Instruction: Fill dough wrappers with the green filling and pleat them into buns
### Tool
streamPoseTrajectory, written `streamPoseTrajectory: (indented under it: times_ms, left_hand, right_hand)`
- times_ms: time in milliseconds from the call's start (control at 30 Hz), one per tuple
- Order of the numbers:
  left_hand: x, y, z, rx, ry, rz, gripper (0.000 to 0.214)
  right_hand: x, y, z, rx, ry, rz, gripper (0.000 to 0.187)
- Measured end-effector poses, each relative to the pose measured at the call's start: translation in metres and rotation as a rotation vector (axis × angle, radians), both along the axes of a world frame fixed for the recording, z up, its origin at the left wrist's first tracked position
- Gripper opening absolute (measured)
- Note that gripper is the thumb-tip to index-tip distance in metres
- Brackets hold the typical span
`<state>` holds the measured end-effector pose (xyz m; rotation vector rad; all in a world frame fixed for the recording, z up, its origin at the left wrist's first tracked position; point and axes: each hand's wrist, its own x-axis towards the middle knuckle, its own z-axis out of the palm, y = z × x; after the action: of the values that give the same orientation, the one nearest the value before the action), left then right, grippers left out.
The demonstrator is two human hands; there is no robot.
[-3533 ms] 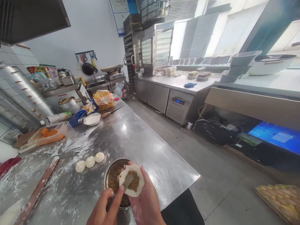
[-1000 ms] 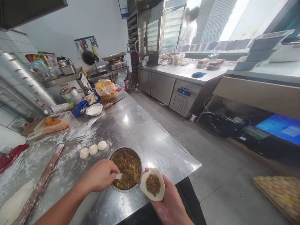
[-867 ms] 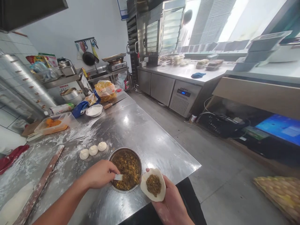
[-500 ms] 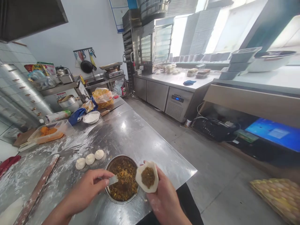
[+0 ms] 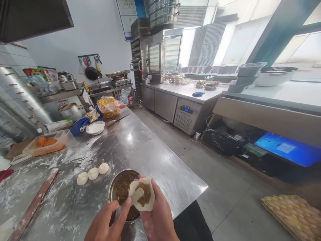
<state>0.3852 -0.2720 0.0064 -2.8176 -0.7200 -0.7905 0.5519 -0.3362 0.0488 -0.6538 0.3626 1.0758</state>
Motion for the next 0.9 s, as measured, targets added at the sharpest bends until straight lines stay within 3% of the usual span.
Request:
streamPoseTrajectory:
  times_ms: [233, 367, 533, 667, 800, 900]
  left_hand:
    - [0.008, -0.001, -0.002, -0.067, -0.023, -0.074, 0.088]
    - [0.007, -0.002, -0.004, -0.122, -0.022, -0.040, 0.076]
    - [-0.008, 0.017, 0.022, -0.273, 0.053, -0.017, 0.056]
    - [-0.016, 0.030, 0.045, -0.465, 0.223, 0.042, 0.037]
    - [0.003, 0.020, 0.046, -0.547, 0.389, -0.077, 0.039]
    - [0.025, 0.017, 0.037, -0.552, 0.549, -0.025, 0.037]
  right_hand:
    - [0.000, -0.002, 0.006, -0.027, 0.018, 0.001, 0.037]
    - [0.004, -0.003, 0.003, 0.030, 0.028, 0.001, 0.035]
    - [0.026, -0.016, 0.006, -0.005, 0.022, 0.074, 0.029]
    - [0.055, -0.033, 0.005, -0.047, -0.043, 0.008, 0.031]
    - [0.063, -0.039, -0.008, -0.082, 0.013, -0.054, 0.034]
    - [0.056, -0.038, -0.018, -0.081, 0.050, -0.013, 0.032]
